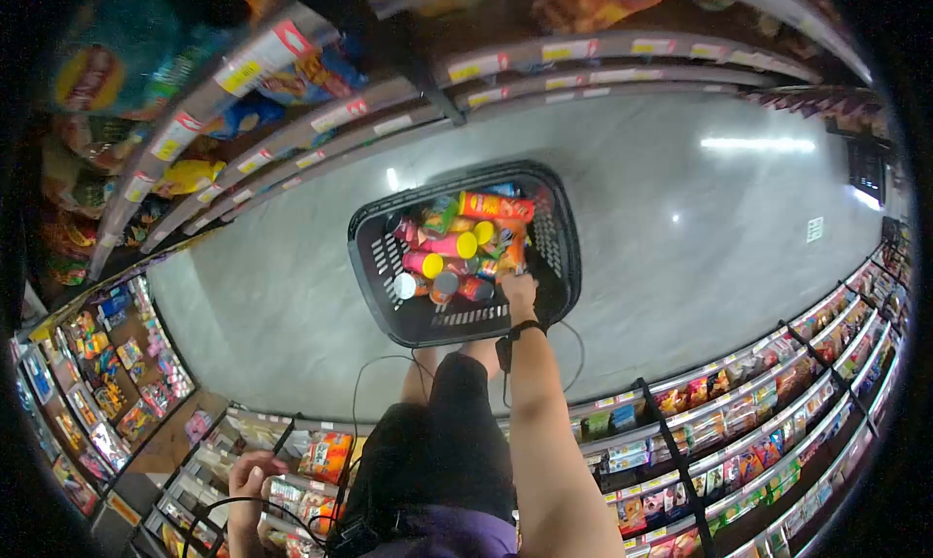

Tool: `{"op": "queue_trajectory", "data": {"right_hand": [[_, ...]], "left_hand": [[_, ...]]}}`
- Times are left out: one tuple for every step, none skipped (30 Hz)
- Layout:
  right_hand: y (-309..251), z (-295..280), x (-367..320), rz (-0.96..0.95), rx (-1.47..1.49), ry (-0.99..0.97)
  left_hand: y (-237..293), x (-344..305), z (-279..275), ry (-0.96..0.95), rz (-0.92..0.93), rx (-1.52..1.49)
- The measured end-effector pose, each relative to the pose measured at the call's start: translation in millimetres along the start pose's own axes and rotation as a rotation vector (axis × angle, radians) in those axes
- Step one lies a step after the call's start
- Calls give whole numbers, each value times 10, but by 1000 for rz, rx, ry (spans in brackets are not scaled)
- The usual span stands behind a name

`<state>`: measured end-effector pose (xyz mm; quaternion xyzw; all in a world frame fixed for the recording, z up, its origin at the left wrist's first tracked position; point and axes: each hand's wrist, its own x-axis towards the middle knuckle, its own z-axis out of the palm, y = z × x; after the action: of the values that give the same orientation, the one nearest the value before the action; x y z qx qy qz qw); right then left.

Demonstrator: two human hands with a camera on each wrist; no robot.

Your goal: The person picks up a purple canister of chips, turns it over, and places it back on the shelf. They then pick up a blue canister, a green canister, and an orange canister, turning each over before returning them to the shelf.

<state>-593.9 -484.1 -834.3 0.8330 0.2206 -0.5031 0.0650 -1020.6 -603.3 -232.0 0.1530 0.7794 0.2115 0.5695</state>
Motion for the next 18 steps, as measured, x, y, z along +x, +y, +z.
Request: {"op": "queue_trajectory", "data": {"right_hand": [[26, -91, 55, 36, 75, -93], [70, -136, 53, -33, 34, -7], [2, -372, -120, -126, 30, 2], [-81, -581, -314, -140, 72, -28], [-167, -810, -593, -155, 110, -61], [-238, -1028, -846, -163, 151, -114], [-286, -1216, -1073, -182, 185, -170], [-196, -1213, -1039, -182, 268, -178], [-112, -1212, -969, -190, 342, -192], [-197, -1413, -1312, -271, 97, -33], [-494, -1782, -2082, -266, 199, -118], [-493, -1852, -2099, -258, 138, -176], [-485, -1942, -2160, -270, 147, -253], [-395, -1935, -2198, -364, 251, -232], [-408, -1996, -2288, -457, 189, -254], [-335, -1974, -2213, -552, 155, -289], [-259, -1947, -2117, -647, 125, -322], [-376, -1982, -2872, -442, 489, -410]], "left_hand": [[36, -23, 0, -30, 37, 20], [100, -74, 11, -35, 48, 4], [158, -134, 13, -40, 62, -14], [130, -179, -51, -53, 120, -1], [224, -261, -28, -53, 166, -21], [228, -342, -78, -57, 197, -26], [209, -407, -131, -55, 234, -39], [188, -461, -206, -50, 264, -74], [143, -535, -285, -39, 293, -116], [150, -598, -330, -38, 341, -176], [139, -620, -403, -38, 374, -216], [105, -638, -480, -37, 404, -260], [79, -688, -523, -31, 432, -306], [136, -777, -575, -29, 442, -331], [103, -844, -620, -35, 477, -338], [107, -904, -715, -40, 513, -328], [149, -933, -848, -53, 552, -307], [78, -964, -980, -74, 607, -322]]}}
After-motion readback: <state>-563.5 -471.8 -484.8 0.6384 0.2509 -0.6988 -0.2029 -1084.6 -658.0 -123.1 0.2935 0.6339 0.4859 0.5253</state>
